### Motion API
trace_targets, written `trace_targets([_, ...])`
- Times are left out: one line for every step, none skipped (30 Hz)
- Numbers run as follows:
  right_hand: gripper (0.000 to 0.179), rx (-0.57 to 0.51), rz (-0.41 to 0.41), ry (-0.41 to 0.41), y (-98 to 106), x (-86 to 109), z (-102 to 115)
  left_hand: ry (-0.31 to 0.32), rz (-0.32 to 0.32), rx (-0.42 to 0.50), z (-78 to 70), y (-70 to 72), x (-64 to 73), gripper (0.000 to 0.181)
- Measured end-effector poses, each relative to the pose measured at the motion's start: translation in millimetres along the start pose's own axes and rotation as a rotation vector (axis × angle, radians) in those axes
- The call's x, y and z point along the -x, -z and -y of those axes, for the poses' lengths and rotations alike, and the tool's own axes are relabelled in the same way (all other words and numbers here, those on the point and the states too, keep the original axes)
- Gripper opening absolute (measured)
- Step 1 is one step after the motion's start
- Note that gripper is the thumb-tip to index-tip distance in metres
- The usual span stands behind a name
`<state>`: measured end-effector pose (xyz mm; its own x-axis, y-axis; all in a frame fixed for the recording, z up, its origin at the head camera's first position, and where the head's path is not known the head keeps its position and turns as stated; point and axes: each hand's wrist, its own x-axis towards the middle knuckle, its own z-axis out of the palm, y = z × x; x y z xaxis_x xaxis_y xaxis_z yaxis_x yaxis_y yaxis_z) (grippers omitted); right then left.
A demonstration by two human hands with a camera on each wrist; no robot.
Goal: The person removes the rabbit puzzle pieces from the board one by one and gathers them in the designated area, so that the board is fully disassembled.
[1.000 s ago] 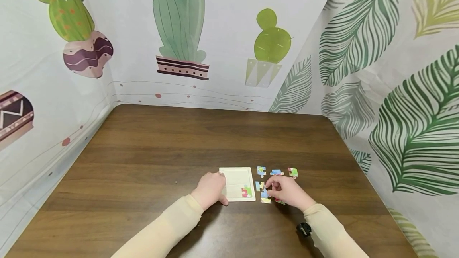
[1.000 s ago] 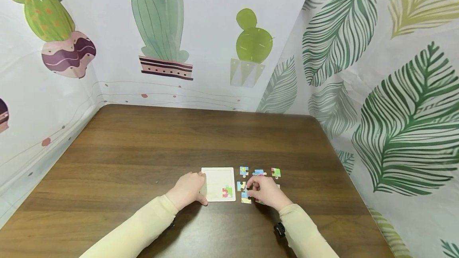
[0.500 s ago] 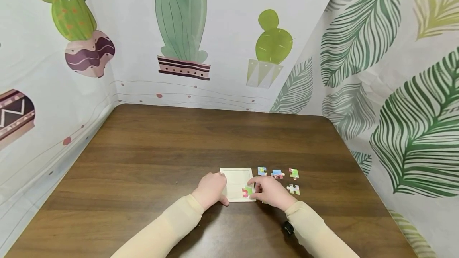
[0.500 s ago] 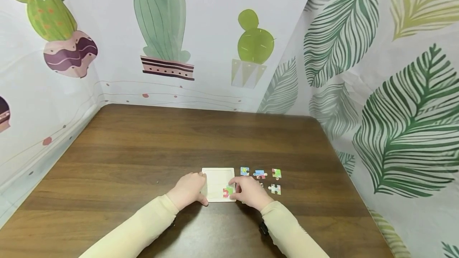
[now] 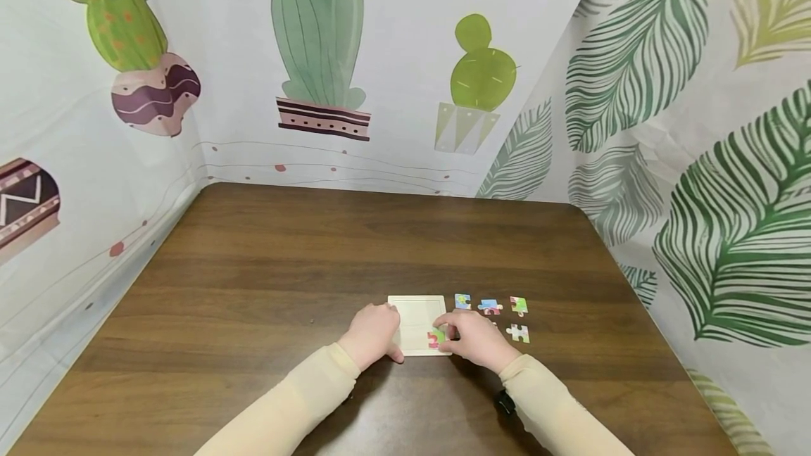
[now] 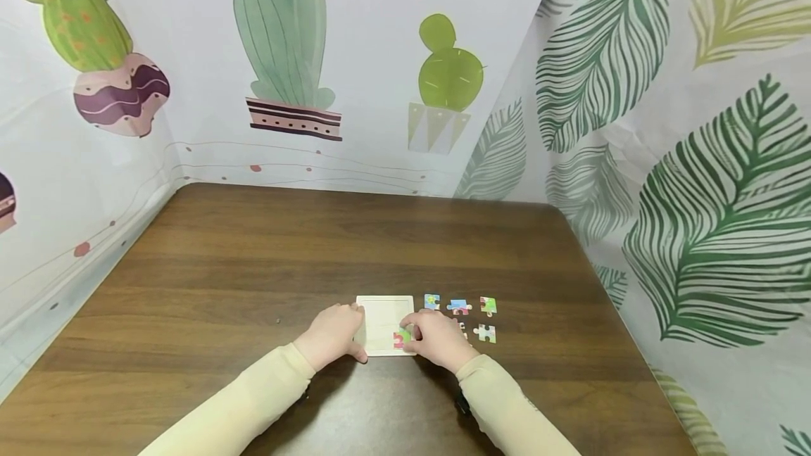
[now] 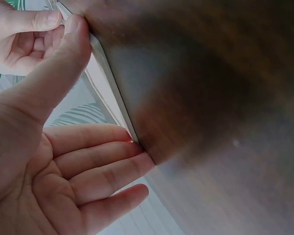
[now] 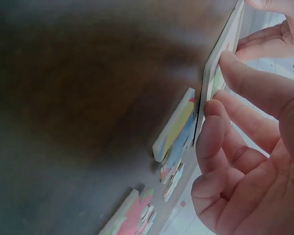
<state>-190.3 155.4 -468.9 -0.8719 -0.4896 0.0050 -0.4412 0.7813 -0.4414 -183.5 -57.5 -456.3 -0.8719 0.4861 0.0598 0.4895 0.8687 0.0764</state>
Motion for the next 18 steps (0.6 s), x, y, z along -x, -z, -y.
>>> trace_targets([0.028, -0.004, -0.004, 0.002, -0.2, -0.2, -0.1, 0.000, 0.000, -0.002, 0.1, 0.0, 0.1, 0.047])
trace_targets([0.027, -0.010, -0.009, 0.007, -0.5, -0.5, -0.2, 0.001, -0.001, -0.004, 0.1, -0.1, 0.2, 0.047])
trace_targets([0.026, -0.014, -0.013, 0.009, -0.5, -0.8, -0.2, 0.002, 0.000, -0.006, 0.1, -0.2, 0.4, 0.047])
trace_targets([0.025, -0.020, -0.018, 0.013, -0.7, -1.0, -0.2, 0.002, -0.001, -0.008, 0.2, -0.3, 0.5, 0.048])
trace_targets([0.025, -0.024, -0.022, 0.015, -0.7, -1.3, -0.1, 0.001, -0.002, -0.010, 0.2, -0.3, 0.6, 0.048])
trace_targets([0.024, -0.026, -0.027, 0.016, -0.8, -1.7, 0.0, 0.001, -0.002, -0.011, 0.2, -0.4, 0.7, 0.049])
trace_targets([0.023, -0.023, -0.032, 0.020, -0.9, -1.9, 0.0, 0.000, -0.004, -0.014, 0.2, -0.4, 0.8, 0.049])
trace_targets([0.022, -0.020, -0.037, 0.024, -1.0, -2.2, 0.0, -0.002, -0.005, -0.015, 0.3, -0.4, 0.8, 0.049])
trace_targets([0.021, -0.015, -0.042, 0.027, -1.0, -2.6, 0.0, -0.004, -0.006, -0.016, 0.3, -0.3, 0.9, 0.049])
trace_targets([0.020, -0.010, -0.049, 0.030, -1.2, -3.0, 0.0, -0.007, -0.009, -0.017, 0.3, -0.2, 0.9, 0.049])
trace_targets([0.019, -0.002, -0.055, 0.035, -1.2, -3.3, 0.0, -0.010, -0.010, -0.018, 0.4, -0.1, 1.0, 0.049])
trace_targets([0.017, 0.004, -0.062, 0.040, -1.2, -3.6, -0.1, -0.012, -0.012, -0.018, 0.5, -0.1, 1.0, 0.049])
trace_targets([0.016, 0.011, -0.069, 0.049, -1.4, -3.9, -0.4, -0.015, -0.012, -0.019, 0.6, -0.3, 1.0, 0.049])
trace_targets([0.016, 0.012, -0.074, 0.051, -1.4, -4.1, -0.4, -0.016, -0.014, -0.019, 0.7, -0.3, 1.0, 0.049])
trace_targets([0.015, 0.010, -0.077, 0.050, -1.4, -4.3, -0.5, -0.017, -0.016, -0.019, 0.7, -0.4, 1.0, 0.049])
trace_targets([0.014, 0.008, -0.079, 0.047, -1.5, -4.6, -0.6, -0.017, -0.016, -0.020, 0.9, -0.6, 1.0, 0.049])
trace_targets([0.013, 0.002, -0.079, 0.040, -1.5, -4.8, -0.6, -0.018, -0.015, -0.023, 1.0, -1.0, 0.9, 0.050])
trace_targets([0.012, -0.005, -0.077, 0.029, -1.5, -5.2, -0.6, -0.018, -0.014, -0.025, 1.1, -1.4, 0.9, 0.050])
